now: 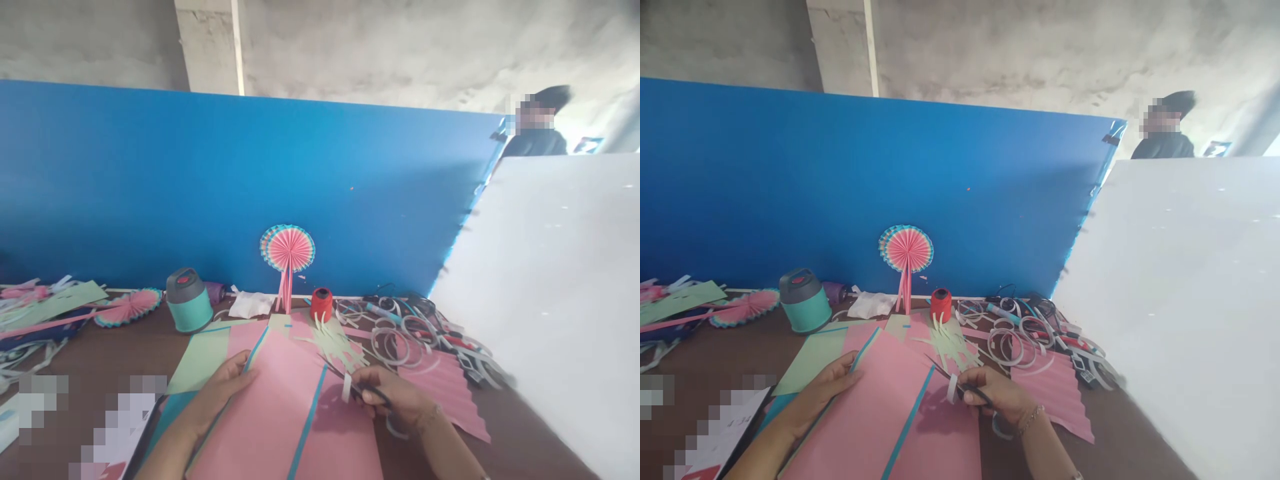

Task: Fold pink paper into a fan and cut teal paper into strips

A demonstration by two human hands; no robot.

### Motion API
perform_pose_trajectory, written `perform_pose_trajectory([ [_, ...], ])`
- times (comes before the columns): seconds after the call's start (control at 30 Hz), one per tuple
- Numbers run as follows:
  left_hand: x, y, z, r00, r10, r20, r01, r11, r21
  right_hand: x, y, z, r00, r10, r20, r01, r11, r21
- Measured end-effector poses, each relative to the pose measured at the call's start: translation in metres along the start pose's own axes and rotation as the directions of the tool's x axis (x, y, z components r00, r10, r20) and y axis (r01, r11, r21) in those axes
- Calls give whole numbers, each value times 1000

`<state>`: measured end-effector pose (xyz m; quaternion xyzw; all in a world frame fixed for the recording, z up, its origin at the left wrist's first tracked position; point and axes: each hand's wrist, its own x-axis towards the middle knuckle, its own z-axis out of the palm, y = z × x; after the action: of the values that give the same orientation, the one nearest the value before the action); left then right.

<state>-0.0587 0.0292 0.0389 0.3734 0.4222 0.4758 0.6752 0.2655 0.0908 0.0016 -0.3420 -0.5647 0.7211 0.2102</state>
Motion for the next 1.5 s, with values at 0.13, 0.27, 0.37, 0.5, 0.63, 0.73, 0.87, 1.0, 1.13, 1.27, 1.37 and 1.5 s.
perform_pose_trajectory([
  [0.13, 0, -2, 0, 1000, -4, 10, 4, 1000, -8, 0, 1, -1, 1000, 16, 21, -16, 1000, 2],
  [0.27, 4, -9, -4, 1000, 12, -13, -12, 1000, -4, 0, 1, -1, 1000, 14, 12, -14, 1000, 21],
  [0.37, 7, -14, -5, 999, 23, -23, -23, 1000, 3, -1, 2, -1, 1000, 4, 28, -5, 1000, 26],
  [0.5, 8, -14, -4, 1000, 16, -9, -16, 1000, 2, -1, 2, -2, 1000, 19, -4, -19, 998, 58],
  [0.63, 8, -12, -4, 1000, 26, 9, -26, 1000, 18, -2, 0, 1, 1000, 19, -14, -19, 998, 63],
  [0.73, 8, -13, -7, 999, 25, 36, -26, 999, 21, -3, -2, 2, 999, 37, -25, -36, 998, 59],
  [0.87, 9, -14, -9, 998, 21, 61, -23, 999, 23, -1, 2, 0, 998, 38, -43, -34, 996, 76],
  [1.0, 9, -14, -11, 997, 27, 69, -30, 999, 41, 1, 6, -4, 1000, 4, -16, -3, 997, 82],
  [1.13, 9, -14, -10, 997, 23, 68, -26, 999, 42, 0, 5, -4, 999, -28, 17, 27, 997, 67],
  [1.27, 10, -16, -11, 998, 19, 59, -22, 999, 50, -1, 2, -3, 1000, 2, 7, -2, 998, 62],
  [1.37, 11, -17, -11, 998, 27, 56, -30, 998, 47, -2, -1, -1, 1000, 0, 0, 0, 999, 49],
  [1.5, 11, -17, -11, 998, 30, 57, -33, 998, 47, -2, -2, 1, 1000, -19, 8, 19, 999, 32],
])
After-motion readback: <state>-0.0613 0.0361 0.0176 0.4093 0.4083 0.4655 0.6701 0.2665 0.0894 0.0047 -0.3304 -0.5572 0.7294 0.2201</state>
